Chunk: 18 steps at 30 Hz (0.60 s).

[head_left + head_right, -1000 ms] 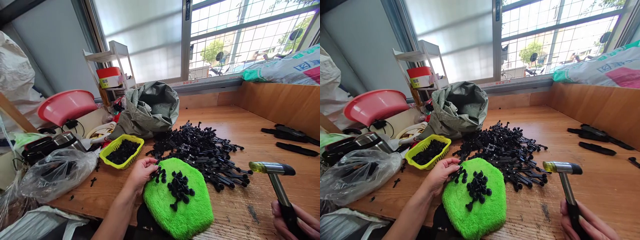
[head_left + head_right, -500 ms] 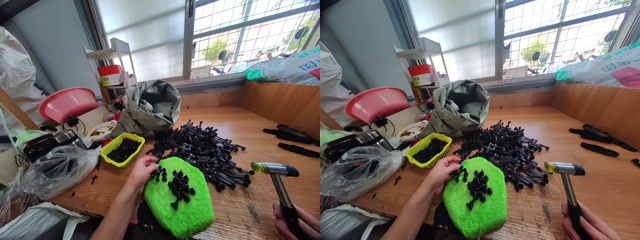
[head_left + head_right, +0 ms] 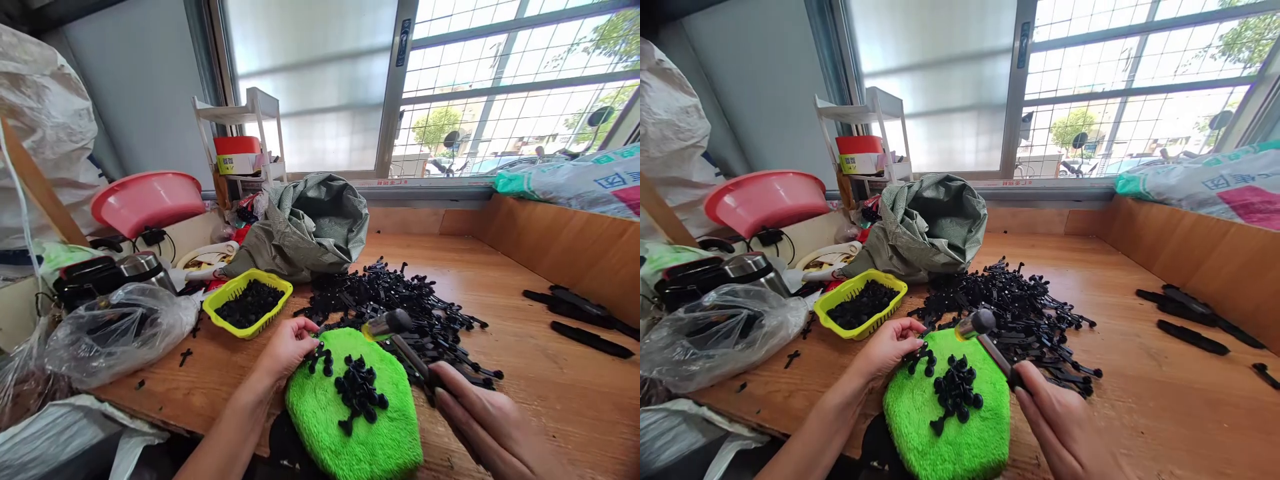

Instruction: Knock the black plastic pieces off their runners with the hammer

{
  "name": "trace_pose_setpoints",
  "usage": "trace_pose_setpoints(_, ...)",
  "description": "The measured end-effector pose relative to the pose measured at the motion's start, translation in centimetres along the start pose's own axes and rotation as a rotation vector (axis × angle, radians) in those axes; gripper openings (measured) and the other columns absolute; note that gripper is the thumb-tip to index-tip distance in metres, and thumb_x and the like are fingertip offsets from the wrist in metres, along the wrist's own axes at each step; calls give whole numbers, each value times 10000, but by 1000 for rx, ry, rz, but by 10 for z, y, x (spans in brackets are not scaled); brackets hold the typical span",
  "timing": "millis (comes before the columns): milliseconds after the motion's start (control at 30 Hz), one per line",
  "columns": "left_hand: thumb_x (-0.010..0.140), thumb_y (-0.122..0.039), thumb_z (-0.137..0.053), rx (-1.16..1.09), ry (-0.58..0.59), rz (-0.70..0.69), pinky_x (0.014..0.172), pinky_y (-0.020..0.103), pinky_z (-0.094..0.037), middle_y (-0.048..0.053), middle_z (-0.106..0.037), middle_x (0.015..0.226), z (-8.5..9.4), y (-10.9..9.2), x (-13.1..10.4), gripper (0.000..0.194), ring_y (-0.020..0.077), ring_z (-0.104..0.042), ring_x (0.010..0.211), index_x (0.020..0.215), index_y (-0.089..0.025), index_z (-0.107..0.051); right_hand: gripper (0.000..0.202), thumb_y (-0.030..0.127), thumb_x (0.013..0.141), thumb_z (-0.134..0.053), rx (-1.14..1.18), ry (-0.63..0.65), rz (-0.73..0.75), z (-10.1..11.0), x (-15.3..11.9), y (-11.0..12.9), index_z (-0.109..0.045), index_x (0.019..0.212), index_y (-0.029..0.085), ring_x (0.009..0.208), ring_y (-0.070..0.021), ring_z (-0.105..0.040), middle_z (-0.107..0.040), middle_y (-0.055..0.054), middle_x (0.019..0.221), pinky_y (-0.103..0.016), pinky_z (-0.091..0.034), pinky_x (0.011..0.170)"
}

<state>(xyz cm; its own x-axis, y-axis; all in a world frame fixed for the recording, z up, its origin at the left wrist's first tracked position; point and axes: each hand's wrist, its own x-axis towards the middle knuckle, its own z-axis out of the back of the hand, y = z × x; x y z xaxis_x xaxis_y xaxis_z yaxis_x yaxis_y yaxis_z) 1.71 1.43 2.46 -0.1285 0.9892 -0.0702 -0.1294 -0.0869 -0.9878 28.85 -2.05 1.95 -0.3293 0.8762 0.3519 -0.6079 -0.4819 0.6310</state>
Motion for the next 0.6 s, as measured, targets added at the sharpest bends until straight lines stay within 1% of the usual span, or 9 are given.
trace_pose_setpoints(67,534,-136,-578,26,8,-23,477,188,-235,-58,-415,485,0,-1,0,176,76,-348,471,707,-107,-589,355,405,903,-216,-127,139,169,-9,20,22,-520,824,242,645,-236,-595,-629,-66,744,-298,-459,563)
trace_pose_setpoints(133,547,-123,-563,70,15,-37,467,188,-223,-59,-403,478,0,-1,0,157,76,-338,463,702,-106,-586,315,345,903,-205,-197,215,224,-17,31,31,-475,780,238,540,-224,-561,-584,-35,632,-296,-406,503)
trace_pose_setpoints(167,554,-113,-556,101,20,-42,461,189,-217,-60,-397,474,-1,-2,1,152,75,-332,459,703,-104,-586,285,332,903,-220,-213,233,230,-20,34,32,-459,781,236,521,-222,-549,-567,-24,611,-296,-384,494)
trace_pose_setpoints(200,562,-104,-550,133,22,-47,455,188,-211,-60,-394,473,-1,-2,1,148,74,-328,456,706,-102,-587,261,328,907,-232,-217,235,230,-22,36,32,-441,783,235,517,-218,-543,-555,-16,607,-293,-365,490)
trace_pose_setpoints(333,582,-69,-531,187,48,-56,448,181,-210,-57,-401,493,-2,-2,5,151,70,-334,467,719,-97,-589,249,332,939,-180,-229,220,216,-24,36,30,-357,794,234,539,-198,-532,-512,0,615,-274,-317,490)
trace_pose_setpoints(433,581,-53,-530,191,69,-41,447,181,-205,-59,-399,484,-1,-3,7,152,69,-334,466,715,-91,-590,232,311,921,-205,-277,252,200,-26,36,27,-367,775,232,484,-217,-505,-480,-1,559,-291,-264,460)
trace_pose_setpoints(500,581,-49,-527,194,71,-33,448,181,-201,-62,-392,476,-2,-5,7,153,68,-329,463,715,-86,-590,227,320,920,-218,-289,259,196,-26,36,27,-362,766,233,488,-215,-503,-488,-4,569,-290,-263,466)
trace_pose_setpoints(600,587,-55,-525,188,78,-20,448,180,-197,-66,-387,472,-2,-7,5,150,65,-319,457,722,-82,-586,240,333,935,-172,-276,233,193,-26,37,29,-332,787,235,525,-199,-521,-503,-1,601,-276,-294,485)
